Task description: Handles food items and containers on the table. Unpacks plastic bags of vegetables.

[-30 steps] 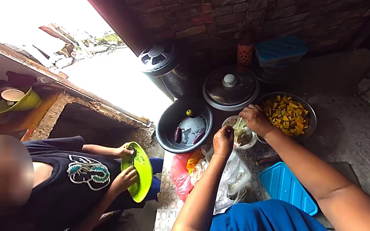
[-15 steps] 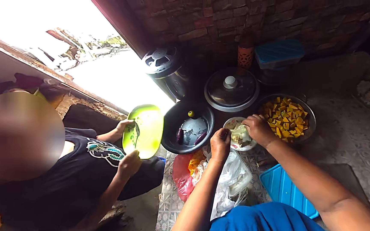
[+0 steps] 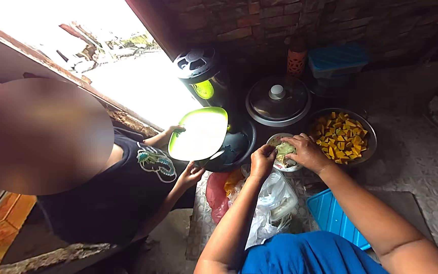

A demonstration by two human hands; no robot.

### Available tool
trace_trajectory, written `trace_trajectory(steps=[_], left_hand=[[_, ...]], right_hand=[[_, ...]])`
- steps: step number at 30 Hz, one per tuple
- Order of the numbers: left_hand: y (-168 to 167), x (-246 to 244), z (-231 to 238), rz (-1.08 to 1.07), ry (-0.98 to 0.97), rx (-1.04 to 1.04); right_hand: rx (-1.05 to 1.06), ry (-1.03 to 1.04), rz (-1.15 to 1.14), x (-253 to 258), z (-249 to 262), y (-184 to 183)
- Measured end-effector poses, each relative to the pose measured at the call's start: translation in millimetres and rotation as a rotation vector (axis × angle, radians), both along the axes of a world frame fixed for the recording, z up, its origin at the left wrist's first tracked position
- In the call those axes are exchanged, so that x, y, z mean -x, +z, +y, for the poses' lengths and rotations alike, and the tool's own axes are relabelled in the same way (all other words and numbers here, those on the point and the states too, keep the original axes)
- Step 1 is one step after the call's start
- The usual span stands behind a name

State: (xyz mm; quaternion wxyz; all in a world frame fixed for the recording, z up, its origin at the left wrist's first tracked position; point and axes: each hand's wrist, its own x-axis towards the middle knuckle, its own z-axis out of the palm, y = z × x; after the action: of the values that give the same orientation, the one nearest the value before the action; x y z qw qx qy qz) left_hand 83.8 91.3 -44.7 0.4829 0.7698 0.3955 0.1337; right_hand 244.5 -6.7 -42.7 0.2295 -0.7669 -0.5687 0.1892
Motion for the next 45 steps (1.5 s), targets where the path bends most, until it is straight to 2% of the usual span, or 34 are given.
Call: trace_trajectory(steps=[3, 6, 8, 11, 12, 14, 16, 19, 21, 23, 25, 28, 30, 31, 35, 38, 42, 43, 45], left_hand=[[6, 0, -2, -0.079, -0.07, 0.061], [24, 8, -7, -0.062, -0.193, 0.011], [40, 26, -2, -0.006, -0.204, -0.058], [49, 74, 7, 0.006, -0.125, -0.054], [48, 92, 10, 0.012, -0.095, -0.053], [38, 127, 9, 0.076, -0.041, -0.089], [24, 158, 3, 0.248, 0.0, -0.181], [3, 186, -12, 0.491, 0.072, -0.221], [-10, 198, -23, 0.481, 0.177, -0.186], [-20, 205, -29, 0.401, 0.287, -0.185], [-25, 211, -29, 0.309, 0.375, -0.191], [-25, 216, -23, 0.126, 0.526, -0.154], [-20, 216, -22, 0.064, 0.604, -0.128], [-17, 219, -21, 0.057, 0.614, -0.128], [-19, 239, -28, 0.146, 0.591, -0.169], [-33, 252, -38, 0.215, 0.59, -0.155], [-47, 256, -45, 0.241, 0.59, -0.16], [-48, 254, -45, 0.246, 0.585, -0.162], [-47, 248, -41, 0.234, 0.563, -0.179]], right_hand=[[-0.018, -0.023, -0.029, 9, 0, -10], [-0.159, -0.095, -0.058, 13, -2, -27], [-0.3, -0.125, -0.074, 10, -4, -26], [-0.45, -0.175, -0.119, 6, -8, -14], [-0.436, -0.19, -0.124, 5, -6, -14], [-0.222, -0.155, -0.094, -1, -3, -21], [-0.118, -0.151, -0.079, 0, -2, -28], [-0.301, -0.247, -0.034, 9, -3, -18], [-0.372, -0.221, 0.102, 25, -2, -5], [-0.376, -0.094, 0.252, 50, 2, 2], [-0.286, 0.044, 0.347, 89, 10, 11], [-0.022, 0.247, 0.269, 150, 30, 19], [0.203, 0.353, 0.232, 168, 42, 17], [0.213, 0.36, 0.23, 169, 43, 15], [-0.062, 0.152, 0.215, 125, 19, -8], [-0.049, -0.154, 0.25, 82, -20, -39], [0.2, -0.697, 0.702, 54, -57, -69], [0.205, -0.801, 0.84, 52, -57, -72], [0.135, -0.882, 1.058, 50, -48, -77]])
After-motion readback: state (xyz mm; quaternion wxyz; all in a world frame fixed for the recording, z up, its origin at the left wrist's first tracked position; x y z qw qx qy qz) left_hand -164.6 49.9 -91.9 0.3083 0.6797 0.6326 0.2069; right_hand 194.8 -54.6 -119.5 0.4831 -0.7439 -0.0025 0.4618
